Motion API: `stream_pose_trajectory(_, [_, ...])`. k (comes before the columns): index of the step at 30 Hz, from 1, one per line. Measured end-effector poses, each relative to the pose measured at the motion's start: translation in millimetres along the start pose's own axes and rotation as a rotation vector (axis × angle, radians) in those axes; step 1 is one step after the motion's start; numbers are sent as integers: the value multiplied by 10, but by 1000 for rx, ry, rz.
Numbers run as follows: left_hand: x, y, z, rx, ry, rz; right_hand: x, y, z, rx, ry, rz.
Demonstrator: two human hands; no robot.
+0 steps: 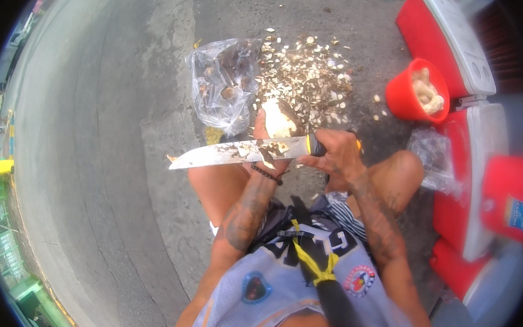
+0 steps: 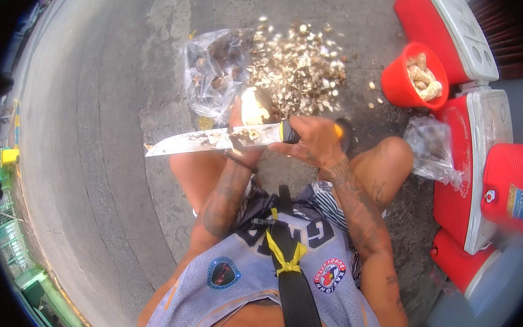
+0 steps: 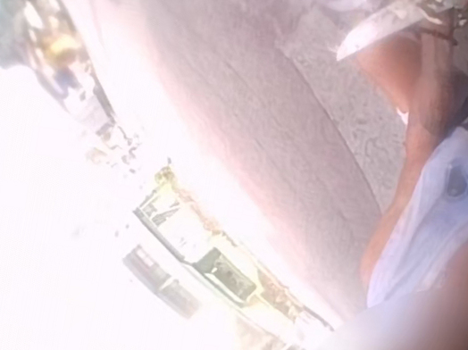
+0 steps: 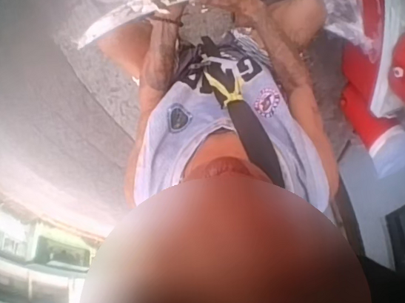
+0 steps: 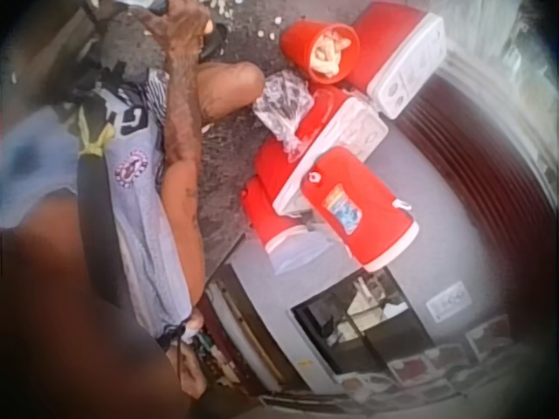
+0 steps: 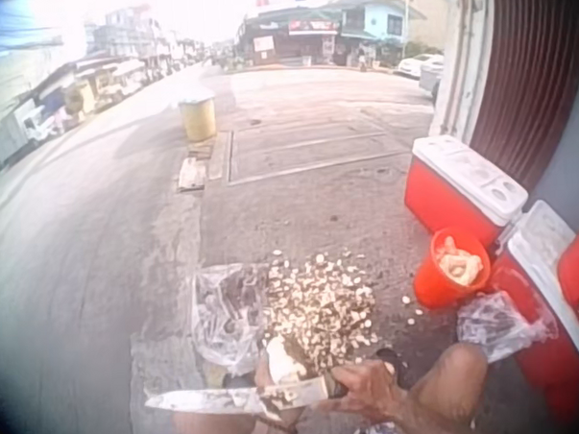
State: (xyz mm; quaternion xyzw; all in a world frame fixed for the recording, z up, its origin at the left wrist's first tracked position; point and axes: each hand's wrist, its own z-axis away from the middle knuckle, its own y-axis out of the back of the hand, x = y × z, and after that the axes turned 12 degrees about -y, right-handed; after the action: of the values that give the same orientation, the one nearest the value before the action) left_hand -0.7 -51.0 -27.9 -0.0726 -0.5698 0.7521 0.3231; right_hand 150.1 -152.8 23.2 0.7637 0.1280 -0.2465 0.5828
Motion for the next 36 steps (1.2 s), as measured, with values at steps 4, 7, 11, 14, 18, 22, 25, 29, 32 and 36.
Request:
stream_pose_trajectory(4, [-3,-49,67,-102,-177,-289,13,-7,-43,-42,9,17])
stream_pose_trajectory(7, [2,-83,84,-167,-249,-410,10,-25,-79,-15,45,-1])
stream_pose_trajectory(11, [1,-94,97,-145,-275,-438,4,-46,-91,-21,74,-1])
stream_pose_trajectory(14, [-5,-86,103,-170,-335,-552,-1,-56,-82,-31,64,11])
stream_pose_trajectory(18, [1,-75,106,-218,-501,-973,-12,-81,-78,-32,69,2])
stream_pose_trajectory(22, [16,-90,123,-142,-385,-665,-26,-103,-77,-26,61,-14])
stream_pose_trajectory(25, [16,-118,137,-191,-557,-1042,-31,-102,-75,-36,53,-1])
stream_pose_trajectory(29, [12,-154,130,-112,-417,-676,-43,-102,-64,-63,24,-54])
stream_pose_trajectory(32, [12,-155,129,-161,-624,-992,-48,-118,-58,-71,28,-54])
stream_pose_trajectory(36, [1,-106,118,-240,-745,-1252,-43,-155,-52,-27,53,-44])
